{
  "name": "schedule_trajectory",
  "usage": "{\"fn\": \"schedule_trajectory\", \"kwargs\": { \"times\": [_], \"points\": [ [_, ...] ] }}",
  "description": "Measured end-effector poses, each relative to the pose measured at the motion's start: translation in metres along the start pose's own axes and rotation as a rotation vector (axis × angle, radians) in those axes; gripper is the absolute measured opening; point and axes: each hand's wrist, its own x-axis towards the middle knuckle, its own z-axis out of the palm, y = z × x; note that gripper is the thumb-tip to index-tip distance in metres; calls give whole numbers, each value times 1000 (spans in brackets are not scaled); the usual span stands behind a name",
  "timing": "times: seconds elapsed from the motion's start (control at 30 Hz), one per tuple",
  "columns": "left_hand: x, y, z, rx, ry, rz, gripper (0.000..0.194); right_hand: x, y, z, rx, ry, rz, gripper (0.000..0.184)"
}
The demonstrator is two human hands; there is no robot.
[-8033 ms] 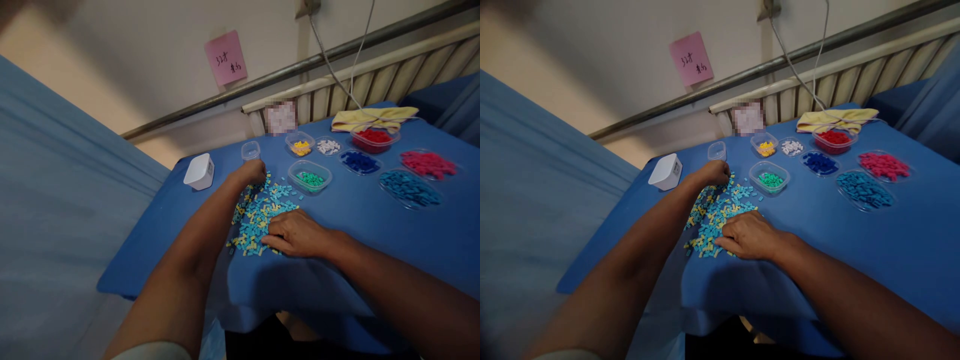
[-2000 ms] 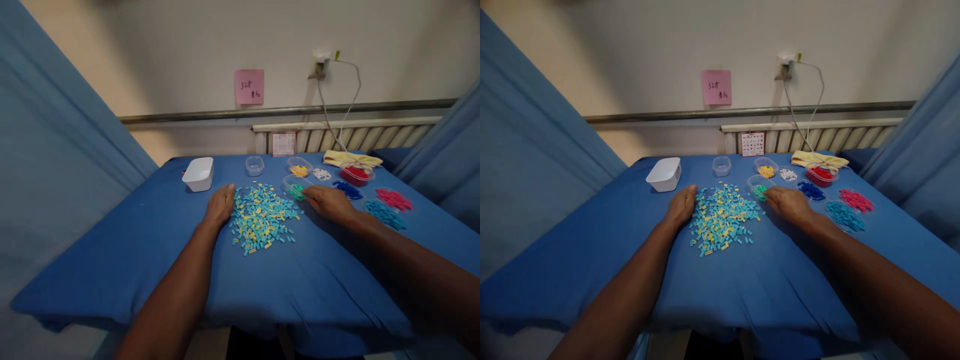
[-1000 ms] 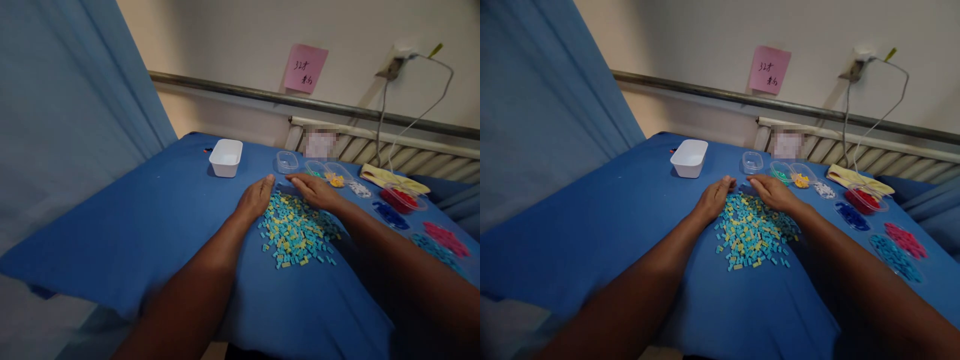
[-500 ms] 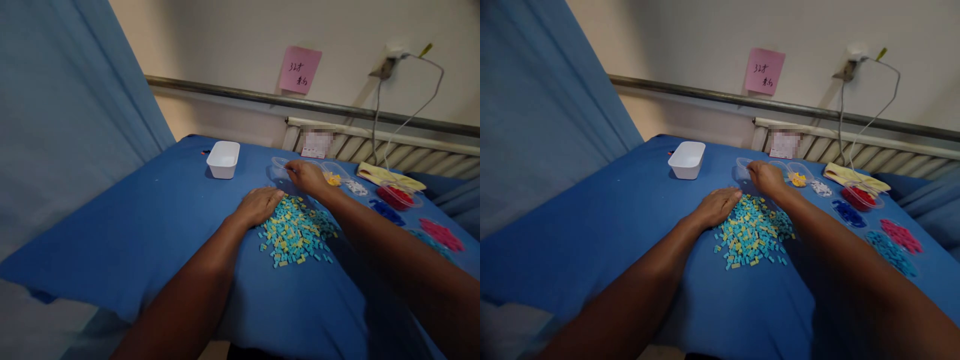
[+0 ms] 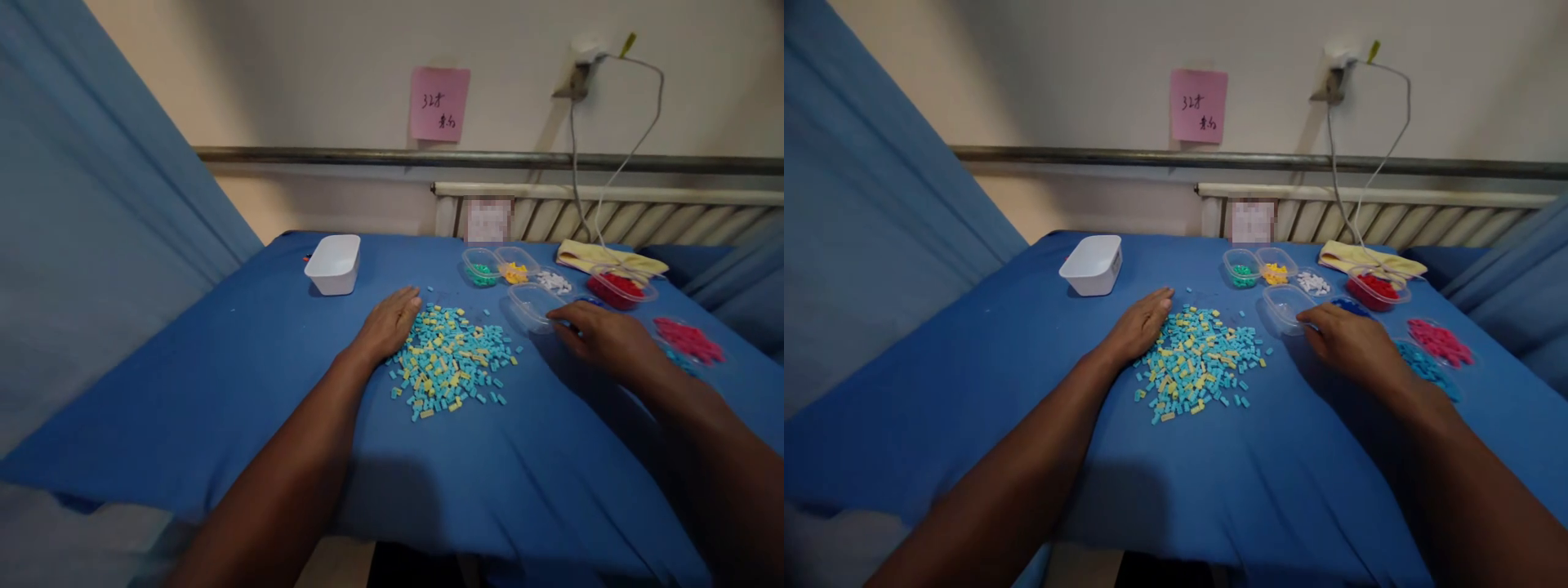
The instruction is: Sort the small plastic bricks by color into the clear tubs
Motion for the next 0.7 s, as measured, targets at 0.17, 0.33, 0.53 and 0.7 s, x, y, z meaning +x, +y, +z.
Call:
{"fn": "schedule_trajectory", "kwargs": {
  "times": [0.17,0.33,0.53,0.7],
  "points": [
    [5,3,-3,43,-56,-89,82,0,15,1,65,-40,-35,44],
    [30,3,1,168,-152,-138,81,9,-30,-12,296,101,-132,38],
    [57,23,12,187,-301,-9,80,5,-72,7,403,-110,-306,45],
    [24,55,10,230,-430,170,76,-5,-81,19,540,-188,-312,51]
  ]
}}
